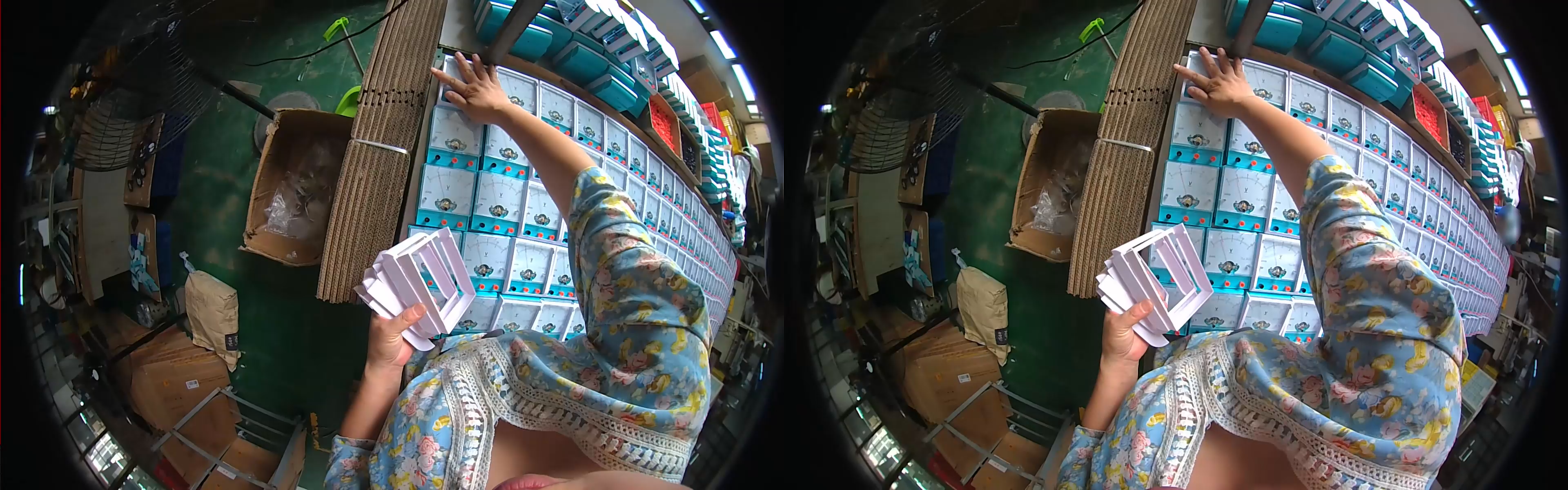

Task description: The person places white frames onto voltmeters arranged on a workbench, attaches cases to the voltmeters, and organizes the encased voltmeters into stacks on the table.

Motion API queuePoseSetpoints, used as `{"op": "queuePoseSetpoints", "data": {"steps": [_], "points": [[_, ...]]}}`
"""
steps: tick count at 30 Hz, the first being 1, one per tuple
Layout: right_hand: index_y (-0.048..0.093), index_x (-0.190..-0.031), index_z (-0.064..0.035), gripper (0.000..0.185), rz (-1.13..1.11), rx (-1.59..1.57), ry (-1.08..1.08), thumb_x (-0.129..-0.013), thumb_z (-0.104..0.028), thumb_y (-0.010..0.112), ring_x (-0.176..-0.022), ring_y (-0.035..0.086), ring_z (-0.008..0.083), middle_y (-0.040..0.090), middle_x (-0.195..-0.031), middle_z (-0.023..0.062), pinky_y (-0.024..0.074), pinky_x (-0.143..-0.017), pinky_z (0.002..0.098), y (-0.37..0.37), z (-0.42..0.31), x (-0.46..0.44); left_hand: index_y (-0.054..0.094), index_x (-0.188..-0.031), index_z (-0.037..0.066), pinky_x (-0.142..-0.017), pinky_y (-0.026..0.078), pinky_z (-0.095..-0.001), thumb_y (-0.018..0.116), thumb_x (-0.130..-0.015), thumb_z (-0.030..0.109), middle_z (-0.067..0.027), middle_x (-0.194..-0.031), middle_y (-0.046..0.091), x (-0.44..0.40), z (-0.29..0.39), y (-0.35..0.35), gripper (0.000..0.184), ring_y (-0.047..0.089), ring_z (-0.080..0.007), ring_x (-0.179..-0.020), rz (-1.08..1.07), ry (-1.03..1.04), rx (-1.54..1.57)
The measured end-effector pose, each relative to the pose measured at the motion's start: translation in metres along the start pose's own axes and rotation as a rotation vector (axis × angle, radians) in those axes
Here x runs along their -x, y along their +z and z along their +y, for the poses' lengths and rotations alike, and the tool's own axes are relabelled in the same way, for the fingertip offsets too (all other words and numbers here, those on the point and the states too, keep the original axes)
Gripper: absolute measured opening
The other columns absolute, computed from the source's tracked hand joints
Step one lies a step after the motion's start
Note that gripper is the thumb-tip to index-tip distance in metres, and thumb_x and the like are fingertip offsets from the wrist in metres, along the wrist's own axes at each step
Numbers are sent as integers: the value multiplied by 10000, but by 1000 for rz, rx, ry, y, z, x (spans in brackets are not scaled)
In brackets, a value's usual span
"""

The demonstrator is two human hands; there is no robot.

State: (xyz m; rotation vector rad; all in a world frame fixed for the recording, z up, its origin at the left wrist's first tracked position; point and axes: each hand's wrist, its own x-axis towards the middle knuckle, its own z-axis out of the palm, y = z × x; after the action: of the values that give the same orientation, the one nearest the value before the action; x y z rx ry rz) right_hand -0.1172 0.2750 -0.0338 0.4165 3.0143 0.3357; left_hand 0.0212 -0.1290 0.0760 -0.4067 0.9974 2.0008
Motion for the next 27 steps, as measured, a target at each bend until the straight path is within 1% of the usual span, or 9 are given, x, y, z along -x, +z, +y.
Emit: {"op": "queuePoseSetpoints", "data": {"steps": [3, 5, 6, 9, 13, 16, 19, 22, 27], "points": [[177, -1494, -390, 625, 154, -665, 63, -951, -486, 472, -1400, 240, 393, 203, -1547, 153, 210, -1139, 513, -13, -11, 18, 486, -1205, 26, -752, 512, -335, 746, -727, 81, -106, -911, 609, 5, 5, -13, 546, 617, -219, -807, -68, 39, 0], [566, -1213, -36, 451, 208, -964, 82, -903, -361, 611, -1118, 580, 275, 627, -1162, 155, 458, -946, 391, -49, -33, 66, 486, -1207, 56, -732, 498, -344, 751, -741, 107, -77, -854, 589, 7, 14, -14, 539, 596, -193, -774, -142, 99, 27], [641, -1015, -10, 398, 83, -1508, 114, -920, -390, 571, -932, 631, 190, 686, -940, 83, 483, -844, 325, -41, -49, 93, 488, -1206, 59, -731, 496, -338, 750, -744, 108, -75, -850, 586, 5, 15, -17, 534, 593, -189, -774, -155, 108, 49], [668, -949, -36, 548, -745, -1831, 20, -974, -524, 418, -585, 419, 66, 618, -761, 14, 334, -521, 243, -104, -72, 185, 492, -1204, 49, -742, 507, -326, 733, -759, 81, -71, -858, 599, 0, 19, -7, 507, 608, -191, -795, -129, 77, 39], [659, -1002, 6, 352, -763, -2360, 151, -958, -322, 539, -523, 492, 52, 642, -788, 68, 359, -476, 175, -126, -55, 233, 494, -1224, 11, -811, 547, -365, 680, -793, 22, -127, -977, 665, -11, 7, -3, 469, 662, -220, -892, -155, 9, -80], [638, -1004, 49, 222, -790, -2250, -19, -856, -109, 684, -552, 596, 72, 662, -789, 104, 481, -488, 182, -144, -18, 238, 508, -1230, -18, -833, 536, -373, 640, -818, -20, -153, -988, 669, -7, 4, 13, 433, 662, -240, -926, -155, -4, -59], [588, -875, -16, 189, -258, -2255, 225, -887, -185, 674, -516, 524, 24, 565, -648, 5, 405, -443, 152, -140, 33, 207, 486, -1242, -29, -868, 531, -390, 626, -842, -2, -184, -1050, 650, -4, -3, 10, 424, 655, -278, -958, -107, -28, -69], [606, -817, -12, 262, 123, -1631, 530, -882, -252, 689, -473, 469, 68, 554, -630, 18, 366, -430, 210, -96, 67, 160, 463, -1256, -35, -895, 510, -390, 634, -843, 13, -188, -1047, 651, 4, -1, 2, 449, 646, -279, -984, -54, -32, -120], [599, -757, -21, 265, 26, -1341, 571, -854, -242, 709, -575, 649, 129, 673, -659, 82, 503, -536, 280, -39, 21, 120, 423, -1285, -46, -913, 502, -390, 636, -840, 7, -210, -1053, 645, 14, 0, 0, 496, 646, -283, -988, -4, -27, -91]]}}
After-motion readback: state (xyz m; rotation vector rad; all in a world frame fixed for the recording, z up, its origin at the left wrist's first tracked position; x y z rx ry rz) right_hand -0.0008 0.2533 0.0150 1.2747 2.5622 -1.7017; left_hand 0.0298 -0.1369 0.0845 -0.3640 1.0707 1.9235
